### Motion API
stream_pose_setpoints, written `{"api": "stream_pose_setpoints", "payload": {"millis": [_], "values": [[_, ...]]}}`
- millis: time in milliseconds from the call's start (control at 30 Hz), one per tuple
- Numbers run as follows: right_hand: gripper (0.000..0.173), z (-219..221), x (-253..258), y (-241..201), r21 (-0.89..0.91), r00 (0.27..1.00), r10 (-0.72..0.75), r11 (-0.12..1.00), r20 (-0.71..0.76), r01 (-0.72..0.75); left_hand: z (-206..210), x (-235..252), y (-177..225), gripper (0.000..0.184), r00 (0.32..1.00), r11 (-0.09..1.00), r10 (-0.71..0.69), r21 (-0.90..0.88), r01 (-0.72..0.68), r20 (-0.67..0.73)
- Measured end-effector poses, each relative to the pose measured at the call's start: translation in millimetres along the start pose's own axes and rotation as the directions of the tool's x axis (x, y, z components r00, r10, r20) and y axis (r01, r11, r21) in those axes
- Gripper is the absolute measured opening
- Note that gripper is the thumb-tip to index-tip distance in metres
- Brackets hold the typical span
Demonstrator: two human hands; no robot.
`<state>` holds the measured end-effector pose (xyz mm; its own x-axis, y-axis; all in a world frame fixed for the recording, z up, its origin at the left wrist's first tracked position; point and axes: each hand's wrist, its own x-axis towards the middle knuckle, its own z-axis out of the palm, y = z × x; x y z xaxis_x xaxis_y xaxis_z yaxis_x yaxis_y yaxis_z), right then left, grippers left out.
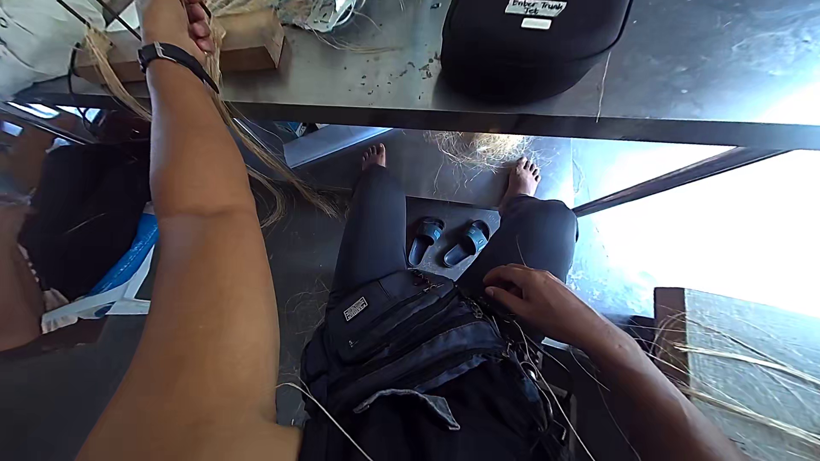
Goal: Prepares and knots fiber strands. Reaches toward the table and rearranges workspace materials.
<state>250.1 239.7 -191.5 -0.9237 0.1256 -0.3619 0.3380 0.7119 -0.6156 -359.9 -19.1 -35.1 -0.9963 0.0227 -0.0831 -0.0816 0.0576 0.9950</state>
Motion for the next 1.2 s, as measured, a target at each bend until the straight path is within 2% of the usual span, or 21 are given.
{"api": "stream_pose_setpoints", "payload": {"millis": [200,433,567,733,833,933,1033,1100,1200], "values": [[0.03,1,0,0,0.009,1.0,-0.001,1.0,-0.001,0.001,2,7,-6,0.018,1.0,0.999,-0.015,-0.036,0.014,-0.027],[0.03,3,0,0,0.027,1.0,-0.007,1.0,-0.005,0.007,2,1,-8,0.017,0.998,0.997,-0.051,0.051,0.053,-0.037],[0.029,3,1,1,0.038,1.0,-0.019,0.999,-0.01,0.019,0,7,-12,0.015,0.997,0.969,-0.073,0.236,0.077,-0.029],[0.029,5,0,2,0.047,0.999,-0.037,0.998,-0.022,0.038,0,14,-14,0.017,0.996,0.803,-0.075,0.589,0.093,-0.056],[0.03,5,0,1,0.053,0.999,-0.045,0.997,-0.025,0.046,1,14,-10,0.017,0.992,0.741,-0.091,0.66,0.122,-0.082],[0.029,6,-1,0,0.059,0.998,-0.067,0.996,-0.023,0.068,-1,8,-12,0.016,0.992,0.751,-0.097,0.648,0.125,-0.079],[0.029,7,-1,1,0.064,0.997,-0.08,0.995,-0.016,0.081,-11,-5,-28,0.013,0.998,0.731,0.027,0.682,0.019,-0.057],[0.029,7,-2,0,0.063,0.996,-0.085,0.994,-0.011,0.085,-21,-22,-44,0.026,0.991,0.683,0.133,0.727,-0.077,-0.02],[0.029,6,-3,-3,0.055,0.998,-0.069,0.996,-0.001,0.069,-51,-56,-80,0.049,0.979,0.65,0.188,0.738,-0.182,0.076]]}}
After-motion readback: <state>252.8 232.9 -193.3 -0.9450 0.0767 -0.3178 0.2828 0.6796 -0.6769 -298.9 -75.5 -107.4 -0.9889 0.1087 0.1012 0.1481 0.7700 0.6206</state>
